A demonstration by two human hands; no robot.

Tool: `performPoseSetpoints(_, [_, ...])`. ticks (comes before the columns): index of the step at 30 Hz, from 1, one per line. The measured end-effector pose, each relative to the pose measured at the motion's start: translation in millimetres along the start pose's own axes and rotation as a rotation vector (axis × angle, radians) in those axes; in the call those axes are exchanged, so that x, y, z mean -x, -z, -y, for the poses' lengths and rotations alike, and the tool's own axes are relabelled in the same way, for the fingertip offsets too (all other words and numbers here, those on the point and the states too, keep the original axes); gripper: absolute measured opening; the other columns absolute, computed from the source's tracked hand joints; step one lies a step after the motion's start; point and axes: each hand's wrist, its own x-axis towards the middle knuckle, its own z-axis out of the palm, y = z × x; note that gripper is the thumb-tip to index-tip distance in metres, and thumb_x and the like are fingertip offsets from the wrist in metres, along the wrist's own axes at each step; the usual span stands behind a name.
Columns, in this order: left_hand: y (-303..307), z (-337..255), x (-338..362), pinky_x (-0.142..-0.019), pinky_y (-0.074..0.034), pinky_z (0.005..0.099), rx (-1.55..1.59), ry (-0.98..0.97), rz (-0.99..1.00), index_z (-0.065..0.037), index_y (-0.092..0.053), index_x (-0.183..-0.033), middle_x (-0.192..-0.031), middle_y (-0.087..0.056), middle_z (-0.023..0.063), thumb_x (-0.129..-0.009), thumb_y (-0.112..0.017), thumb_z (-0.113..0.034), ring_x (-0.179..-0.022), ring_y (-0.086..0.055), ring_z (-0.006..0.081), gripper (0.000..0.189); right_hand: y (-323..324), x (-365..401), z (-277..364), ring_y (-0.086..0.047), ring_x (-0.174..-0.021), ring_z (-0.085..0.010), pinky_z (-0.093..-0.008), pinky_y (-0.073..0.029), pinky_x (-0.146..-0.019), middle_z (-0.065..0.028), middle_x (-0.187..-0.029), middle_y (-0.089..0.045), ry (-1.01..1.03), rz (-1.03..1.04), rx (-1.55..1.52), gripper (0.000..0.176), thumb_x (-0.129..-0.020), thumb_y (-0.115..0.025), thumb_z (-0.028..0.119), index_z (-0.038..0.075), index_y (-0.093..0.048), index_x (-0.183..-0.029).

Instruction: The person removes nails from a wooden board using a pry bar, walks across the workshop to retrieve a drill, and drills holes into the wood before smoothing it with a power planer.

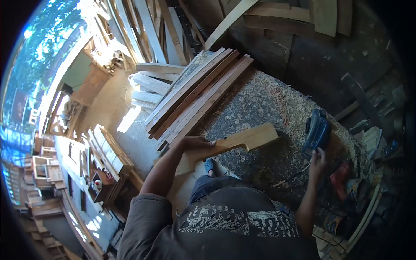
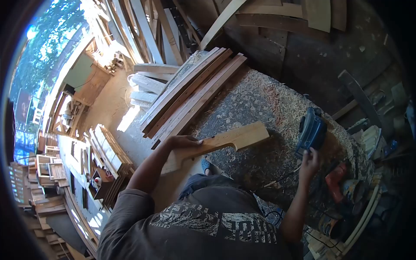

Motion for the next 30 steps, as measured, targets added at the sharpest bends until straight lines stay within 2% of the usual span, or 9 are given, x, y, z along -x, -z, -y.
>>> performPoseSetpoints(4, [-33,17,7,-0.080,-0.054,0.0330,0.300,0.012,0.054,0.002,-0.060,-0.121,-0.102,-0.068,0.0148,-0.087,-0.051,-0.069,-0.088,-0.068,0.0181,0.079,-46,5,47,-0.061,-0.083,-0.0195,-0.0332,-0.048,-0.075,-0.0098,-0.096,-0.063,0.096,0.252,-0.211,0.023,-0.089,-0.065,0.017,0.001,-0.064,-0.106])
performPoseSetpoints(11, [-57,58,36,-0.086,-0.050,0.0341,0.408,-0.094,-0.116,0.001,-0.060,-0.121,-0.108,-0.065,0.0137,-0.082,-0.065,-0.063,-0.097,-0.063,0.0197,0.075,-86,40,97,-0.059,-0.076,-0.0134,-0.0293,-0.048,-0.067,-0.0058,-0.089,-0.066,0.052,0.683,-0.397,0.022,-0.091,-0.065,0.020,0.002,-0.065,-0.105])
performPoseSetpoints(13, [-65,72,50,-0.089,-0.048,0.0358,0.195,-0.218,-0.451,-0.002,-0.058,-0.124,-0.111,-0.064,0.0118,-0.080,-0.071,-0.056,-0.102,-0.060,0.0205,0.071,-98,52,98,-0.058,-0.073,-0.0112,-0.0281,-0.048,-0.068,-0.0046,-0.085,-0.067,0.084,0.707,-0.375,0.022,-0.091,-0.065,0.021,0.003,-0.066,-0.104])
performPoseSetpoints(17, [-71,90,75,-0.089,-0.048,0.0408,0.066,-0.117,-0.785,-0.006,-0.057,-0.119,-0.111,-0.064,0.0177,-0.072,-0.076,-0.050,-0.104,-0.062,0.0336,0.067,-119,73,112,-0.059,-0.073,-0.0097,-0.0270,-0.048,-0.067,-0.0043,-0.084,-0.067,0.003,0.830,-0.442,0.022,-0.090,-0.066,0.021,0.002,-0.066,-0.103])
performPoseSetpoints(19, [-65,92,76,-0.089,-0.048,0.0438,0.077,-0.120,-0.803,-0.007,-0.056,-0.118,-0.112,-0.063,0.0198,-0.071,-0.074,-0.044,-0.106,-0.061,0.0372,0.063,-126,77,114,-0.060,-0.073,-0.0115,-0.0279,-0.049,-0.068,-0.0055,-0.090,-0.066,-0.004,0.840,-0.391,0.023,-0.090,-0.067,0.021,0.003,-0.066,-0.103])
performPoseSetpoints(22, [-57,95,58,-0.091,-0.048,0.0438,0.115,-0.159,-0.870,-0.006,-0.055,-0.117,-0.113,-0.063,0.0200,-0.071,-0.073,-0.042,-0.107,-0.061,0.0364,0.061,-124,57,100,-0.060,-0.079,-0.0134,-0.0291,-0.050,-0.069,-0.0074,-0.098,-0.063,0.023,0.580,-0.300,0.026,-0.089,-0.067,0.022,0.003,-0.064,-0.107])
performPoseSetpoints(24, [-47,87,35,-0.093,-0.047,0.0438,0.166,-0.164,-0.927,-0.005,-0.052,-0.119,-0.116,-0.061,0.0209,-0.071,-0.073,-0.039,-0.110,-0.059,0.0361,0.062,-105,21,84,-0.059,-0.096,-0.0233,-0.0348,-0.050,-0.081,-0.0117,-0.107,-0.059,0.026,0.374,-0.155,0.029,-0.088,-0.067,0.020,0.002,-0.061,-0.111])
performPoseSetpoints(25, [-42,77,23,-0.093,-0.047,0.0438,0.166,-0.181,-0.913,-0.005,-0.052,-0.119,-0.116,-0.061,0.0209,-0.071,-0.073,-0.039,-0.110,-0.059,0.0361,0.062,-94,-1,62,-0.058,-0.102,-0.0313,-0.0399,-0.046,-0.090,-0.0144,-0.114,-0.059,0.250,0.160,0.057,0.031,-0.088,-0.066,0.019,0.001,-0.060,-0.112])
performPoseSetpoints(30, [-34,12,-59,-0.097,-0.044,0.0430,0.312,-0.219,-0.852,-0.001,-0.050,-0.119,-0.120,-0.056,0.0229,-0.070,-0.077,-0.031,-0.115,-0.054,0.0371,0.064,-59,-100,-30,-0.056,-0.112,-0.0404,-0.0439,-0.043,-0.097,-0.0242,-0.115,-0.061,-0.053,-0.130,0.293,0.043,-0.086,-0.067,0.023,-0.002,-0.057,-0.119])
